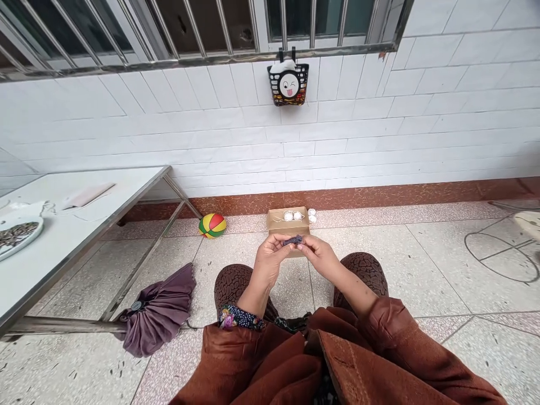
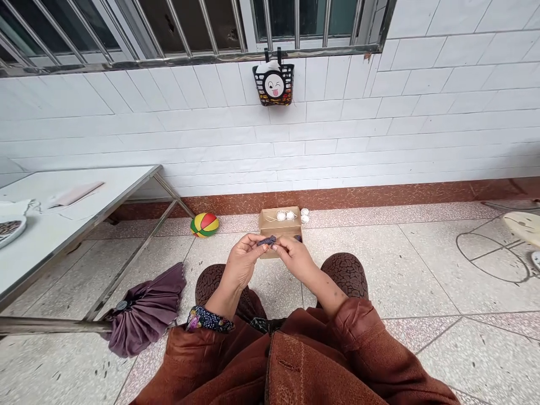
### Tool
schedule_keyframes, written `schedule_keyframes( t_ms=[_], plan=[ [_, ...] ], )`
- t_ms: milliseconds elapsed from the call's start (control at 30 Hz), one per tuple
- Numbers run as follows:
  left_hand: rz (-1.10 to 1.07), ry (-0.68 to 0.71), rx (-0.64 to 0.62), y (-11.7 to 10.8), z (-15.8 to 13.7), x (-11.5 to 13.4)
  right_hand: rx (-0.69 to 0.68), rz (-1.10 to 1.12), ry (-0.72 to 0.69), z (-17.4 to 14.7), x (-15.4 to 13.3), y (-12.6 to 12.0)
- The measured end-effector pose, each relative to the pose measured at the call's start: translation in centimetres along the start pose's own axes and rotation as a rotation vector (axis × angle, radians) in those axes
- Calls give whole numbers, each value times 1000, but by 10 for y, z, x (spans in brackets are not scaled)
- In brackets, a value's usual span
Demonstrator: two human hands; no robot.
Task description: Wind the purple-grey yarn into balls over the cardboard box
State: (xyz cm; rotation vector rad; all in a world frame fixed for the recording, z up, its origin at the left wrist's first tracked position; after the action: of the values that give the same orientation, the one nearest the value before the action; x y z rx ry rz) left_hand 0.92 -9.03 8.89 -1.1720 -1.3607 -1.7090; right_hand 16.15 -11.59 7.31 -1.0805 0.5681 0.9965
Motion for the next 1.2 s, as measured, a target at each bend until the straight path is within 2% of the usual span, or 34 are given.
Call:
schedule_keyframes(
  t_ms=[100, 200, 367, 500, 567, 667, 833, 933, 1033, 1133, 1200],
  plan=[
    [56, 41, 80, 0, 0, -3, -31, -121, -126, -9, -17, -5],
    [138, 55, 92, 0, 0, -8, -38, -191, -199, -8, -28, -15],
    [139, 5, -37, 6, -4, -15, 84, -183, -91, 2, -9, -28],
    [-29, -111, -83, 14, -7, -19, 100, -97, -48, -6, 14, -16],
    [-116, -153, -49, 16, -8, -21, 73, -126, -58, -13, 18, -7],
    [-164, -137, 50, 12, -6, -23, 29, -196, -73, -21, 13, 0],
    [-28, 2, 164, -3, -2, -16, -83, -316, -188, -21, -15, -6],
    [71, 13, 120, -8, -1, -13, -125, -319, -247, -8, -31, -16],
    [123, 6, 41, -7, -3, -12, -90, -271, -250, 16, -35, -26],
    [87, -25, -40, -3, -5, -12, -66, -174, -186, 35, -21, -25],
    [14, -43, -40, -2, -6, -12, -58, -105, -101, 36, -6, -18]
  ],
)
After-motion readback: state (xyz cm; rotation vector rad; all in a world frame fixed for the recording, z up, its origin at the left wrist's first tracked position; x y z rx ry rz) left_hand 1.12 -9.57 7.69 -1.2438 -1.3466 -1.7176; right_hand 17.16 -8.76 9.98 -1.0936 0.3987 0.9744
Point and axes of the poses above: each hand's wrist, its own z-axis towards the middle knuckle, its own y-axis out of the palm, x = y × z, the point moved 3 cm from there along z, towards the middle knuckle, and after that the axes turned 3 degrees about -z, right-handed, at the moved point
